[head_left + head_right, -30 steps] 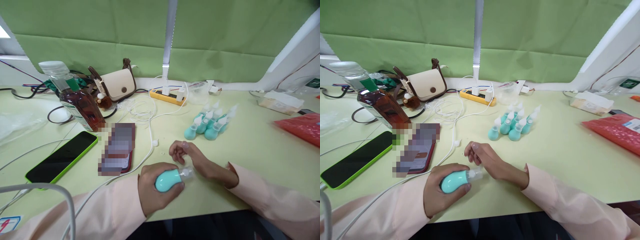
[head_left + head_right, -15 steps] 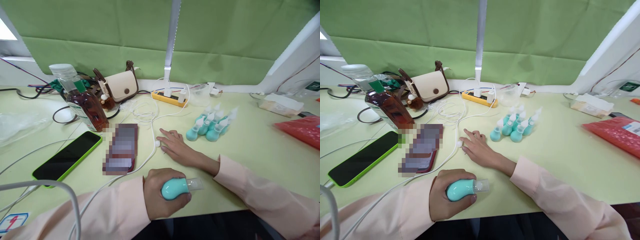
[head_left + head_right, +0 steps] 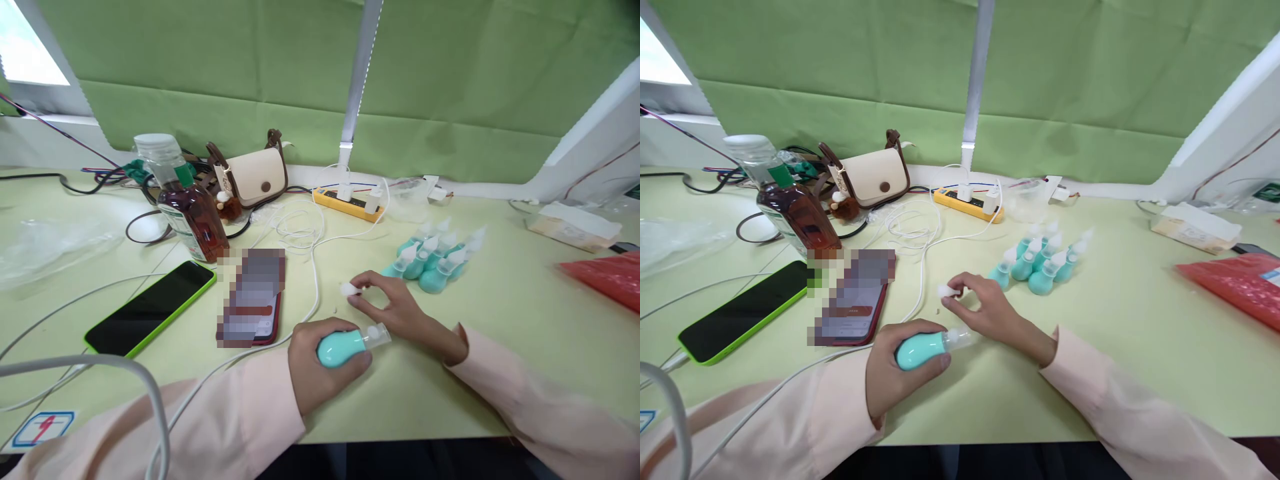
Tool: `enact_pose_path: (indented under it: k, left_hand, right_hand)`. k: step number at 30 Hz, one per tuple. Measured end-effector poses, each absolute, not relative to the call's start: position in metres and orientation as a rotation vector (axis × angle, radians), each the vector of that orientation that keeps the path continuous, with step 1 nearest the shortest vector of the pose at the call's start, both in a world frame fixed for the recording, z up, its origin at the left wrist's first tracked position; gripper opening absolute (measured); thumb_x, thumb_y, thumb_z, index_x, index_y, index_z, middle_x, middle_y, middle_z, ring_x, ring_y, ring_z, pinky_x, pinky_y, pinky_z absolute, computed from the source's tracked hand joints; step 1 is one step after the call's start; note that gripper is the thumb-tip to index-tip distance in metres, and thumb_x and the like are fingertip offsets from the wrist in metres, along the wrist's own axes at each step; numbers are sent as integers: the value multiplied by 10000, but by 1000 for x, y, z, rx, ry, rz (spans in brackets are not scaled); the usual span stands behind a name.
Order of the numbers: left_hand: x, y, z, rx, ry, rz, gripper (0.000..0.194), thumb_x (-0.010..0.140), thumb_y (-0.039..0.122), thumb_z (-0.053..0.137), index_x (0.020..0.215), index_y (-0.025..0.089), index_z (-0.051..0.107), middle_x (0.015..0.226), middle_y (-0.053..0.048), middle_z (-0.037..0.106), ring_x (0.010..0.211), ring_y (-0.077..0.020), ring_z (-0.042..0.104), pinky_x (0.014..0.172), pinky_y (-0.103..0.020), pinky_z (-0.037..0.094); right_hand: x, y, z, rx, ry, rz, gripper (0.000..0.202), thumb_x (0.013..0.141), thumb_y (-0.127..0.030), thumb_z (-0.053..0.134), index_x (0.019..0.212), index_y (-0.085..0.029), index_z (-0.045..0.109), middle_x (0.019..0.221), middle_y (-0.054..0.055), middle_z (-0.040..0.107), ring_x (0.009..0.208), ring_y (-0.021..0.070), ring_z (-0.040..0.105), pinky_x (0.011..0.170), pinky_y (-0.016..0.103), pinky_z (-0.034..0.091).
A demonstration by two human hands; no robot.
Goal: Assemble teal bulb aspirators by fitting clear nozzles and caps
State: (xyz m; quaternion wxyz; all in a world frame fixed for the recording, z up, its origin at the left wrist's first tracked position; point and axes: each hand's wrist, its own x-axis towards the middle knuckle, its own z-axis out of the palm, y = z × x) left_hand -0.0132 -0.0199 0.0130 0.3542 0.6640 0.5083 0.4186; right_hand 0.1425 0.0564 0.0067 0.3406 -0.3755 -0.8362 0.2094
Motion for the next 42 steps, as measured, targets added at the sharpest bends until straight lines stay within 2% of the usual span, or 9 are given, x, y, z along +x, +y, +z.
enact_pose_path:
  k: [6, 11, 15, 20, 27, 32, 37, 42]
  left_hand:
    - [-11, -13, 11, 1459, 1372, 1059, 191, 593, 285, 641, 709, 133, 644, 640, -23, 627, 568, -142, 555, 516, -222, 444]
    - [-12, -10, 9, 1390, 1368, 1014, 241, 581, 297, 652, 750, 124, 649, 699, -40, 642, 616, -157, 570, 558, -237, 459]
    - [-12, -7, 6, 1433, 1291, 1007, 234, 579, 263, 661, 775, 136, 659, 732, -41, 655, 649, -163, 584, 573, -236, 466]
    - [-12, -8, 6, 1398, 1266, 987, 263, 582, 289, 673, 801, 143, 666, 743, -46, 665, 656, -168, 594, 583, -242, 477]
    - [-13, -8, 5, 1451, 1330, 946, 211, 568, 258, 671, 741, 138, 666, 730, -49, 661, 650, -168, 591, 577, -241, 473]
    - [-13, -8, 3, 1454, 1340, 928, 227, 562, 271, 674, 746, 139, 666, 735, -54, 660, 651, -173, 592, 584, -255, 480]
    - [-14, -7, 0, 1437, 1339, 929, 235, 550, 276, 688, 738, 136, 673, 729, -65, 665, 641, -180, 595, 561, -261, 486]
    - [-15, -5, 0, 1539, 1204, 965, 191, 567, 227, 679, 729, 127, 673, 684, -56, 666, 595, -163, 592, 529, -241, 477]
  right_hand:
    - [173, 47, 14, -919, -1924, 1096, 149, 651, -225, 647, 759, -165, 564, 694, 22, 568, 637, 115, 507, 602, 251, 445]
    - [184, 42, 17, -881, -1927, 1272, 151, 616, -189, 668, 741, -146, 596, 638, 18, 562, 574, 105, 495, 590, 271, 446]
    - [184, 40, 16, -894, -1884, 1285, 175, 589, -163, 686, 750, -144, 622, 562, -8, 540, 530, 98, 496, 593, 289, 449]
    - [184, 39, 14, -799, -1939, 1145, 169, 571, -152, 699, 735, -162, 658, 540, 0, 577, 502, 101, 491, 484, 257, 396]
    - [186, 40, 12, -727, -2196, 939, 75, 636, -229, 662, 635, -155, 648, 456, -25, 483, 436, 70, 369, 424, 227, 332]
    - [190, 39, 11, -690, -2325, 796, 60, 669, -225, 635, 654, -167, 636, 484, -17, 461, 475, 84, 369, 452, 233, 322]
    - [188, 39, 12, -709, -2279, 914, 103, 653, -245, 647, 591, -169, 616, 468, -27, 469, 456, 74, 360, 440, 225, 319]
    - [183, 38, 14, -752, -2191, 1120, 122, 618, -238, 671, 559, -148, 614, 480, -18, 527, 442, 69, 417, 430, 211, 345]
